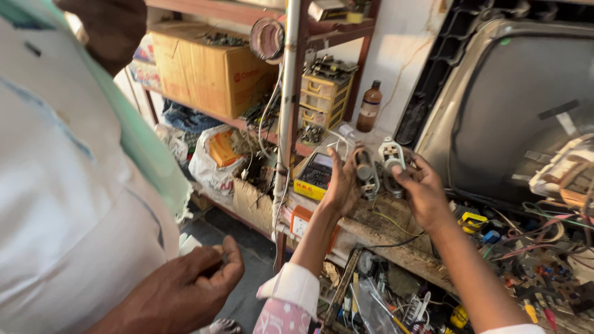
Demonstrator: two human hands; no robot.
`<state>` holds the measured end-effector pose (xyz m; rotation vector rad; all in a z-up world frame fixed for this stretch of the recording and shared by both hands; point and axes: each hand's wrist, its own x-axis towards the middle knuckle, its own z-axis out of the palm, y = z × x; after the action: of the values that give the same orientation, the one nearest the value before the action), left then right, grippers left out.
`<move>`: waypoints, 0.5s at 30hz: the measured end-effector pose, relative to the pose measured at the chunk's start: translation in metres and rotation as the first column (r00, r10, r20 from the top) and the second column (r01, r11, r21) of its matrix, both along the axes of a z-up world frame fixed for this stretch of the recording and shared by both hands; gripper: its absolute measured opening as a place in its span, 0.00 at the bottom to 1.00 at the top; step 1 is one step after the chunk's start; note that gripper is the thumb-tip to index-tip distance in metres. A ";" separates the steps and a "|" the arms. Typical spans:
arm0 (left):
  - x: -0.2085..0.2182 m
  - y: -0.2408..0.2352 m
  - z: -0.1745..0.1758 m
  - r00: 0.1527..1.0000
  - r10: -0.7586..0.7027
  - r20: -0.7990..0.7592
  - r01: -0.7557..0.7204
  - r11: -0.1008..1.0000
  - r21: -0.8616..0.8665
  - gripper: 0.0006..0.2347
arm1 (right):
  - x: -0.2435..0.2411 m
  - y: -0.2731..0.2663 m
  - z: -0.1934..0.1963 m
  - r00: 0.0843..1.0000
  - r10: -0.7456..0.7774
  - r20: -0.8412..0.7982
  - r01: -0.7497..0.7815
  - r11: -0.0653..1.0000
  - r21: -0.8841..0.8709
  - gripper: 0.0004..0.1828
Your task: The person disassembles a small electronic component, likely a speaker, using a screwdriver. They manipulate the internal parts and wires, then reassemble the component and install it into a larger device, securing it with screws.
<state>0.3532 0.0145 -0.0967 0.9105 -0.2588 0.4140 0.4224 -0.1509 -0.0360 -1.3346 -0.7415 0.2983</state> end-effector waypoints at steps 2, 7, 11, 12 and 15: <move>0.001 -0.008 -0.007 0.999 0.024 -0.043 -0.025 0.999 -0.030 0.47 | -0.012 0.005 0.007 0.864 -0.229 0.449 0.245 0.969 0.023 0.36; 0.019 -0.048 -0.077 0.999 0.023 -0.027 -0.027 0.986 -0.163 0.44 | -0.003 0.023 0.026 0.129 -0.367 0.921 0.616 0.758 0.216 0.29; 0.025 -0.075 -0.120 0.976 0.074 -0.203 -0.110 0.980 -0.169 0.35 | 0.008 0.040 0.029 0.115 -0.413 0.903 0.714 0.667 0.213 0.32; 0.025 -0.077 -0.121 0.969 0.095 -0.229 -0.140 0.972 -0.190 0.32 | 0.008 0.046 0.029 0.092 -0.419 0.903 0.724 0.652 0.228 0.32; 0.022 -0.080 -0.110 0.985 0.112 -0.130 -0.140 0.962 -0.235 0.29 | 0.014 0.064 0.036 0.105 -0.420 0.901 0.812 0.560 0.167 0.30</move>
<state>0.3750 -0.0655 -0.2069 0.7084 -0.0411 0.4975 0.4365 -0.0871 0.0005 -2.0900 -0.8636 -1.2162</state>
